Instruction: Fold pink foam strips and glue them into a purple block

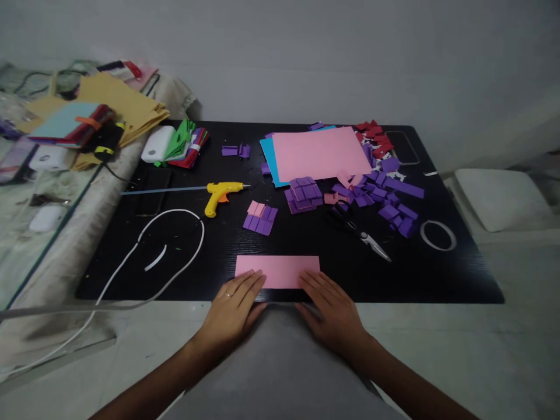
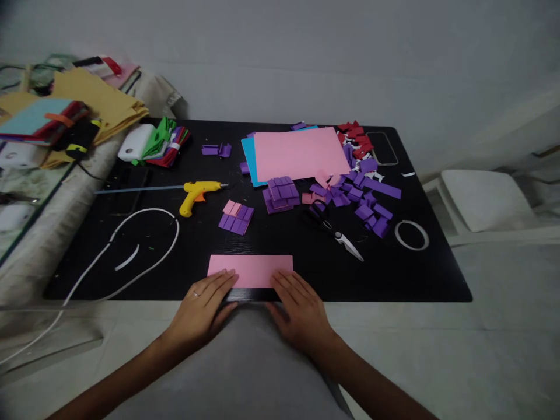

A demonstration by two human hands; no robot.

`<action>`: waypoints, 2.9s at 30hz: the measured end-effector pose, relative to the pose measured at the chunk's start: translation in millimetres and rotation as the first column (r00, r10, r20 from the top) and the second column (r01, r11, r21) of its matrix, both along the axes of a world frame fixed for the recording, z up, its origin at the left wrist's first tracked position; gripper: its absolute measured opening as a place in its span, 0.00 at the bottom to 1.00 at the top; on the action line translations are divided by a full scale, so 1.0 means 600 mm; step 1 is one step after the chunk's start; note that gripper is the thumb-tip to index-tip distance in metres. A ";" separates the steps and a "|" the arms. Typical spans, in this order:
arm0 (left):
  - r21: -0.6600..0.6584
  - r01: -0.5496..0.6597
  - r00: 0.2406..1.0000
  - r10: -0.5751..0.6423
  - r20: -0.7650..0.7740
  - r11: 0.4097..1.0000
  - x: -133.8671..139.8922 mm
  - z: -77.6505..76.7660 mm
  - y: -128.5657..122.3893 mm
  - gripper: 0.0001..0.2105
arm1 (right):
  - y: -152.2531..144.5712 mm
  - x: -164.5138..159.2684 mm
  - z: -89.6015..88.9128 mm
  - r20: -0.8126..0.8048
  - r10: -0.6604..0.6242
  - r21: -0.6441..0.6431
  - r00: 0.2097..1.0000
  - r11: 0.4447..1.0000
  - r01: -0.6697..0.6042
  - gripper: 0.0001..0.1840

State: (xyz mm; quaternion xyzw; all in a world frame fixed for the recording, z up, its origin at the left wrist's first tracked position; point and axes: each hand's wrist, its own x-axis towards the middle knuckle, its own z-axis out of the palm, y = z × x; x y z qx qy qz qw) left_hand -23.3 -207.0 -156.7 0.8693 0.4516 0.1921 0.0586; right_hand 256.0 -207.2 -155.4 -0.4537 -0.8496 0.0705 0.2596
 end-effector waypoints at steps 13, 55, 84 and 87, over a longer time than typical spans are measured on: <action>-0.356 0.008 0.815 0.200 0.544 0.935 -0.066 0.074 0.098 0.03 | 0.048 0.021 0.045 -0.431 -0.207 -0.558 0.878 0.826 -0.079 0.08; -0.650 0.459 0.503 0.427 0.752 0.605 0.060 0.051 0.261 0.17 | 0.270 -0.093 0.036 -0.755 -0.602 -0.630 0.260 0.555 -0.544 0.21; -0.710 0.284 0.584 0.471 0.661 0.644 0.049 0.056 0.263 0.19 | 0.256 -0.092 0.043 -0.793 -0.516 -0.605 0.324 0.609 -0.512 0.15; -0.737 0.316 0.554 0.514 0.655 0.598 0.045 0.060 0.263 0.20 | 0.254 -0.091 0.044 -0.816 -0.492 -0.573 0.304 0.616 -0.541 0.18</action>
